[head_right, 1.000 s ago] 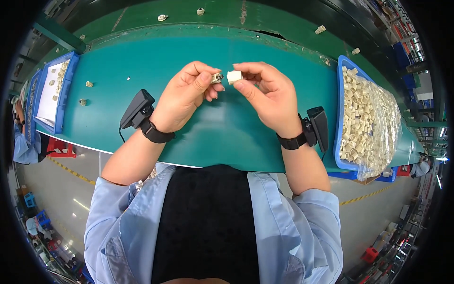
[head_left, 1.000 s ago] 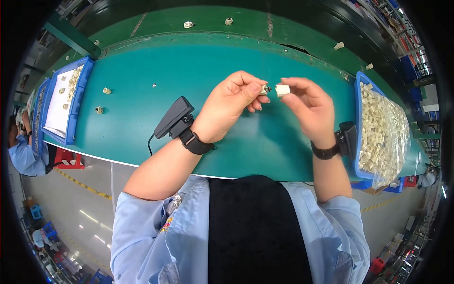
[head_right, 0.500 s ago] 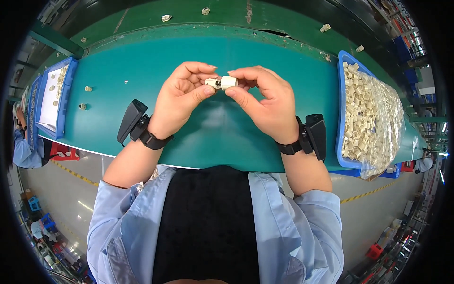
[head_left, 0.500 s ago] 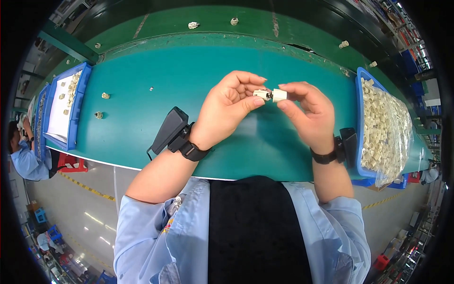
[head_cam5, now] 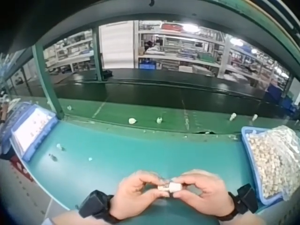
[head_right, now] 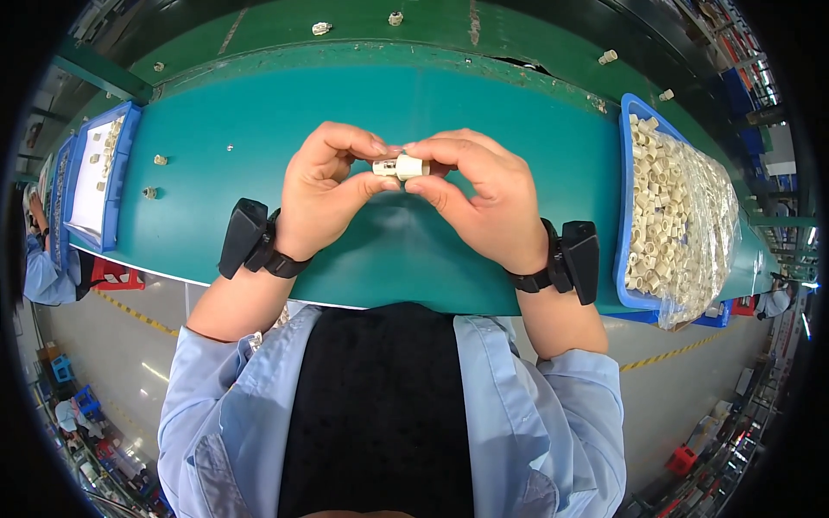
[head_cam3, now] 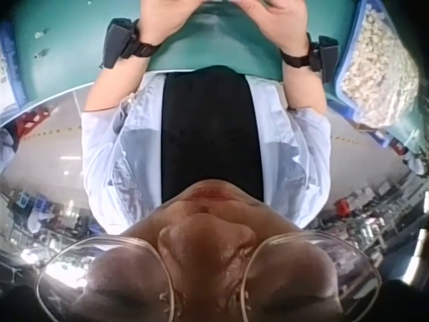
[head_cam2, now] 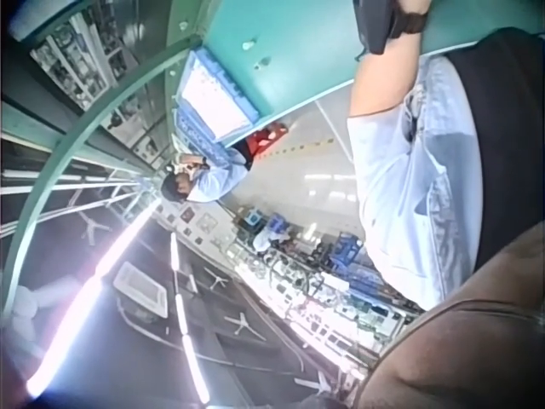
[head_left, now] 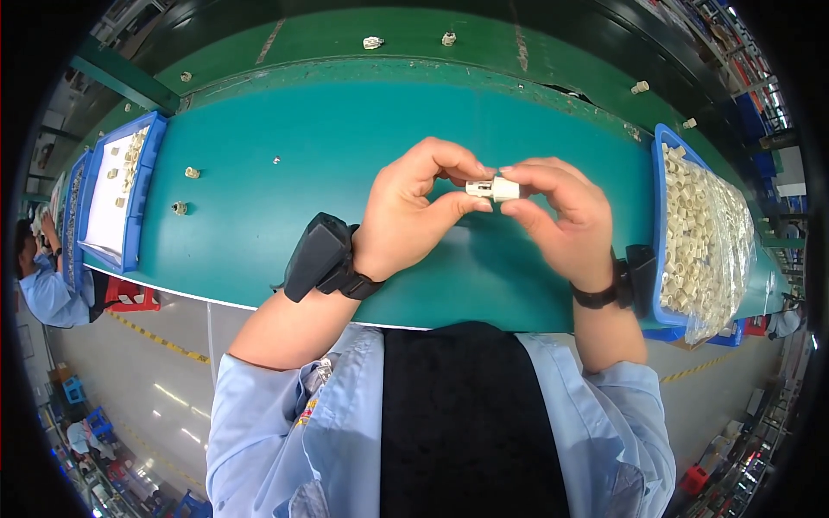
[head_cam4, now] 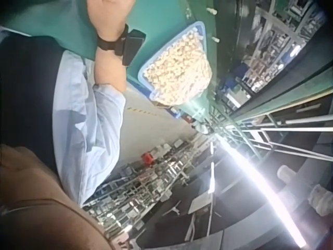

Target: The person assembles components by hand, picking up a base from the conveyor belt and a cap from a blue tray, fitting them together, and placing the completed assembly back onto the belt.

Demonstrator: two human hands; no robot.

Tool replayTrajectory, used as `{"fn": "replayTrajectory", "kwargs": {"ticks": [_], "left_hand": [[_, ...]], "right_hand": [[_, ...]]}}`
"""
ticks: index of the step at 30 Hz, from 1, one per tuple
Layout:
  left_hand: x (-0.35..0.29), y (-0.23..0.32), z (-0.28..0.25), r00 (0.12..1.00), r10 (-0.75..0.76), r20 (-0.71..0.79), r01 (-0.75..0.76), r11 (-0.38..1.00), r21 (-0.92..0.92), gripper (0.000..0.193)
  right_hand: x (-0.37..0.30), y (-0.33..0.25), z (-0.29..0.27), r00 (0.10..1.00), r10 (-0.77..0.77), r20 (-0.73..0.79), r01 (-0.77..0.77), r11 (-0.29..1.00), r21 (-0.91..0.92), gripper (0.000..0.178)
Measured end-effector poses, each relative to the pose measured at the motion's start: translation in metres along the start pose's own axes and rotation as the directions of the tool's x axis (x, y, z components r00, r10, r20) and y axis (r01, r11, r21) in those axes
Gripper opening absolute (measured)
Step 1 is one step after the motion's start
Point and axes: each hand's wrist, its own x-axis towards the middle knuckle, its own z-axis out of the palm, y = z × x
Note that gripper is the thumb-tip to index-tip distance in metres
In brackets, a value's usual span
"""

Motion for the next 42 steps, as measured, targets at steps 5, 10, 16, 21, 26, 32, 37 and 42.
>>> {"fn": "replayTrajectory", "kwargs": {"ticks": [5, 10, 16, 21, 26, 32, 37, 42], "left_hand": [[-0.001, 0.001, 0.001, 0.999, 0.008, -0.032, -0.006, 0.998, 0.063, 0.031], [0.002, 0.003, -0.004, 0.999, -0.051, -0.003, 0.050, 0.968, 0.248, 0.035], [0.009, -0.002, -0.003, 0.989, -0.120, -0.085, 0.143, 0.923, 0.358, 0.036], [0.008, -0.025, -0.002, 0.996, -0.078, 0.036, 0.040, 0.795, 0.606, 0.031], [0.011, -0.034, -0.008, 0.990, -0.090, 0.111, -0.007, 0.744, 0.668, 0.024], [0.015, -0.030, -0.010, 0.979, -0.200, 0.040, 0.136, 0.785, 0.604, 0.016], [0.013, -0.031, -0.010, 0.975, -0.223, 0.017, 0.175, 0.809, 0.562, 0.014], [0.013, -0.032, -0.006, 0.972, -0.236, -0.007, 0.197, 0.794, 0.576, 0.016]], "right_hand": [[0.002, -0.001, 0.002, 0.996, 0.083, 0.017, -0.084, 0.992, 0.093, 0.028], [0.010, 0.001, -0.001, 0.982, 0.169, 0.081, -0.171, 0.985, 0.012, 0.023], [0.063, 0.023, -0.019, 0.992, 0.124, 0.007, -0.117, 0.953, -0.281, 0.017], [0.143, 0.134, -0.116, 0.968, 0.170, -0.187, -0.253, 0.665, -0.703, 0.025], [0.167, 0.222, -0.176, 0.802, 0.504, -0.321, -0.467, 0.193, -0.863, 0.032], [0.152, 0.225, -0.192, 0.770, 0.518, -0.374, -0.543, 0.222, -0.810, 0.055], [0.122, 0.139, -0.223, 0.880, 0.407, -0.245, -0.451, 0.554, -0.699, 0.059], [0.006, 0.059, -0.235, 0.864, 0.467, -0.186, -0.449, 0.550, -0.704, 0.038]]}}
